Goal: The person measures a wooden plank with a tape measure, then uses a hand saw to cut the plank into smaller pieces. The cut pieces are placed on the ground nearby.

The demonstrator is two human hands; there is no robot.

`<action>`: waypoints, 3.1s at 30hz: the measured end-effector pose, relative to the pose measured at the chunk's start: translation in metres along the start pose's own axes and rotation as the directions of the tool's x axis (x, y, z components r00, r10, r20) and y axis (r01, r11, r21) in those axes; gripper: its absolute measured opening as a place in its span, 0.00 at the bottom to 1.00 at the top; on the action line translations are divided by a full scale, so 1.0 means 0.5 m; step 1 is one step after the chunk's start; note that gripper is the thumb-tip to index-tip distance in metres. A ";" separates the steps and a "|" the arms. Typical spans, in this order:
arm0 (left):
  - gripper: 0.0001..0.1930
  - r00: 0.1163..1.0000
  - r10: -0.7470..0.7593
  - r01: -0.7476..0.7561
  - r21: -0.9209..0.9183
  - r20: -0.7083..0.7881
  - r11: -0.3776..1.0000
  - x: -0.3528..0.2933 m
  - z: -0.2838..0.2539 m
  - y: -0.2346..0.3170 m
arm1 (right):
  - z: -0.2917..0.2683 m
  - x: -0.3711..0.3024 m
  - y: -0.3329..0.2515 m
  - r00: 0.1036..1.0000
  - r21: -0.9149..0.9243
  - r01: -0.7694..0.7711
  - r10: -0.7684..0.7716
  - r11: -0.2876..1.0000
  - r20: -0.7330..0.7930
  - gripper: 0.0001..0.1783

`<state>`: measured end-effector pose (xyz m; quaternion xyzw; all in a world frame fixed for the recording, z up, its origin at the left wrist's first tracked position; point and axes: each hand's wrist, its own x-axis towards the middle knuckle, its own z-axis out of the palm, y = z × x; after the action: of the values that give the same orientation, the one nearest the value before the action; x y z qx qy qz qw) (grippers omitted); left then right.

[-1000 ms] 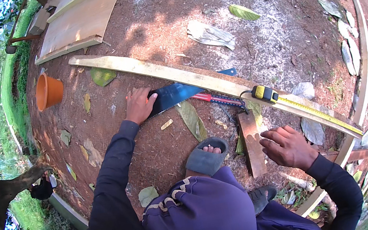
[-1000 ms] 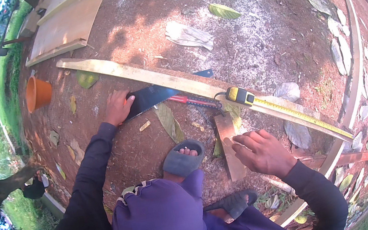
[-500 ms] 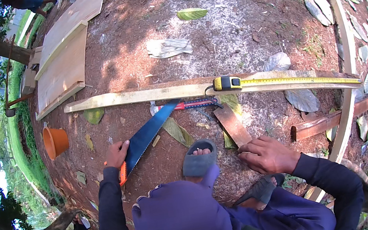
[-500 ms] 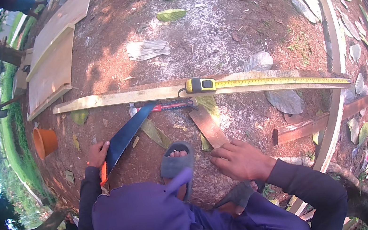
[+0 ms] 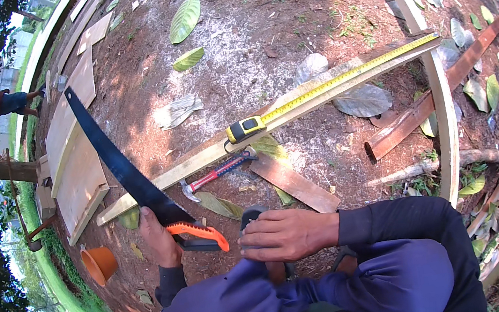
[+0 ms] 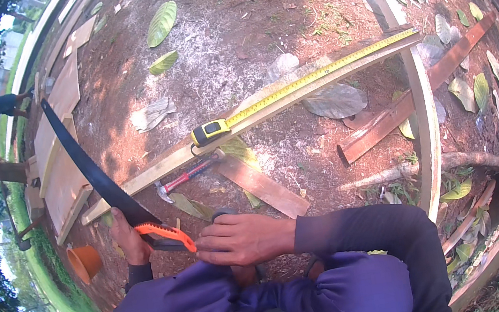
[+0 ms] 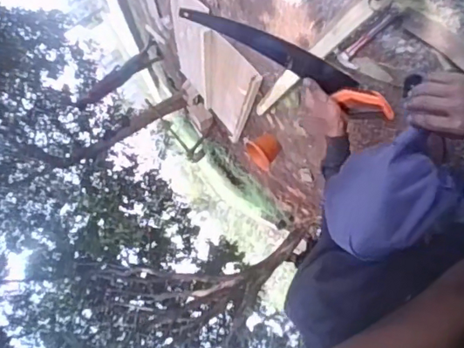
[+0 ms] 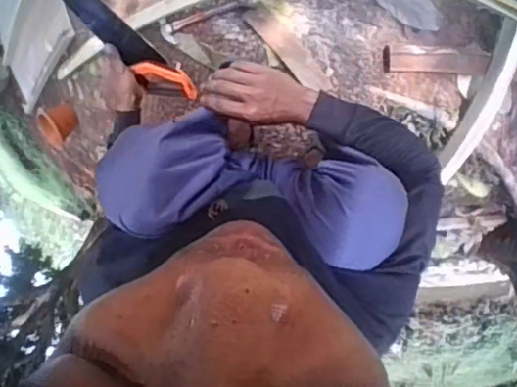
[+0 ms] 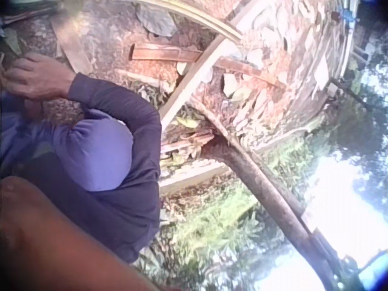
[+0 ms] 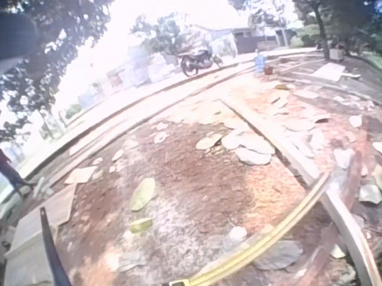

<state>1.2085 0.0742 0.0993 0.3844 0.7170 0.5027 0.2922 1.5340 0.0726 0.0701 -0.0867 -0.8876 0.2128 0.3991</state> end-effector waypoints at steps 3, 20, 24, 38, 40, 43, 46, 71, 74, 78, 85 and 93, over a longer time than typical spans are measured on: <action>0.23 0.951 0.208 -0.203 -0.044 0.229 0.978 0.009 0.200 0.122 | -0.031 0.032 -0.018 0.998 -0.144 -0.037 0.029 0.989 -0.054 0.24; 0.15 0.434 0.306 -0.383 -0.134 0.848 0.914 -0.195 0.561 0.234 | -0.132 -0.219 -0.093 0.398 0.170 -0.819 0.757 0.548 -0.519 0.48; 0.13 0.169 0.338 -0.520 -0.208 0.926 0.829 -0.156 0.548 0.244 | -0.149 -0.262 -0.112 0.418 -0.082 -0.887 0.715 0.454 -0.560 0.44; 0.18 0.570 -0.092 -0.357 0.347 0.816 0.867 0.113 0.703 0.117 | -0.008 -0.398 -0.113 0.076 -0.066 -0.997 0.720 0.042 -0.689 0.55; 0.19 0.577 -0.191 -0.280 0.412 0.794 0.867 0.101 0.714 0.116 | -0.003 -0.401 -0.111 0.045 -0.056 -0.998 0.742 0.009 -0.669 0.54; 0.19 0.580 -0.221 -0.159 0.375 0.784 0.913 0.092 0.711 0.112 | -0.006 -0.389 -0.110 0.008 -0.034 -0.999 0.764 -0.018 -0.645 0.52; 0.19 0.577 -0.236 -0.108 0.359 0.782 0.927 0.093 0.712 0.110 | -0.008 -0.381 -0.105 -0.012 -0.054 -0.997 0.787 -0.057 -0.617 0.52; 0.14 0.509 -0.385 -0.007 0.451 0.770 0.892 0.091 0.747 0.114 | -0.019 -0.114 0.083 0.813 -0.225 -0.561 0.479 0.797 -0.331 0.25; 0.14 0.461 -0.430 0.035 0.468 0.777 0.883 0.106 0.742 0.136 | 0.011 -0.017 0.149 0.953 -0.476 -0.304 0.256 0.826 -0.164 0.21; 0.15 0.455 -0.479 0.020 0.530 0.750 0.848 0.115 0.766 0.137 | 0.068 0.066 0.243 0.894 -0.319 -0.448 0.411 0.835 -0.181 0.20; 0.11 0.415 -0.572 0.136 0.574 0.707 0.808 0.113 0.777 0.158 | 0.076 0.054 0.295 0.872 -0.390 -0.479 0.479 0.786 -0.106 0.17; 0.11 0.419 -0.541 0.087 0.561 0.729 0.823 0.112 0.780 0.143 | -0.089 -0.099 0.147 0.944 -0.500 -0.322 0.311 0.804 -0.108 0.08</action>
<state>1.5113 0.3295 0.0388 0.4922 0.6226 -0.0039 0.6084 1.5988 0.1362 0.0304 -0.3382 -0.8808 0.0323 0.3298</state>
